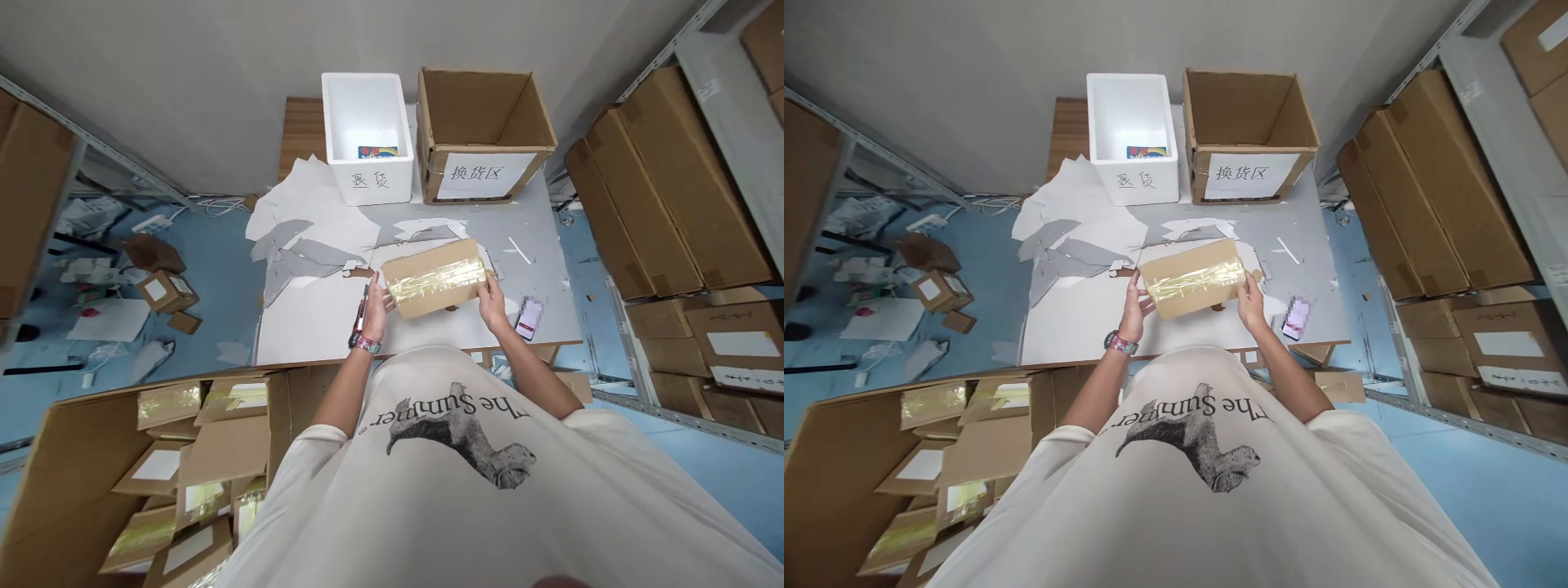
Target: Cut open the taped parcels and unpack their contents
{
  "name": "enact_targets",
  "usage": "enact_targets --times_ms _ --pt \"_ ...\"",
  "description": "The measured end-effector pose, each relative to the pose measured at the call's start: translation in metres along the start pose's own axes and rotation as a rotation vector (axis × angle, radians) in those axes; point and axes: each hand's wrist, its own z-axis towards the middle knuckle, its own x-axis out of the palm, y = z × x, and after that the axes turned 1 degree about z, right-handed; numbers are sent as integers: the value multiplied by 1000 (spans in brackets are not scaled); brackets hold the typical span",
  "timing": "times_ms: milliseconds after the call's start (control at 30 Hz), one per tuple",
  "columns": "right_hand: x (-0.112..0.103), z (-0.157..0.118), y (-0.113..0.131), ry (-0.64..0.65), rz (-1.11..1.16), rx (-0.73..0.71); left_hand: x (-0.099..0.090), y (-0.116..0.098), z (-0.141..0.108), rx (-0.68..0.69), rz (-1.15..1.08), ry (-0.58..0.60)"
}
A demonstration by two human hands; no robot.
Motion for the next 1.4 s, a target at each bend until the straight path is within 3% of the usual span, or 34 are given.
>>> enact_targets --times_ms 100,167,267,400,533,633,800,1033,1133,1200,1300,1400 --pt "-7 -5 28 31 -88 -229 -19 14 14 -293 -201 70" --pt "-8 -15 39 115 -100 -307 -28 24 19 -360 -228 97" --pt "-8 -30 39 162 -43 -280 -37 35 20 -273 -173 60" --pt "-7 -33 20 141 157 -41 -43 37 16 1 -64 -33" --pt "-3 -23 -4 154 298 119 -41 30 12 205 21 8" --pt "9 -14 -22 133 339 98 -36 35 11 190 48 41" --pt "24 -14 -46 79 161 215 -24 58 16 -45 189 -127" --pt "9 -15 -51 117 15 195 -28 69 22 -132 189 -126" --pt "2 -1 -29 90 -24 154 -40 69 24 -121 390 -109" --pt "-4 3 2 35 -79 37 -50 71 23 -95 620 -125" --pt "-26 -20 81 -52 -128 -426 -63 75 19 -119 951 -178" --pt "-63 -78 182 -180 -83 -864 -71 79 14 -239 1115 -203"
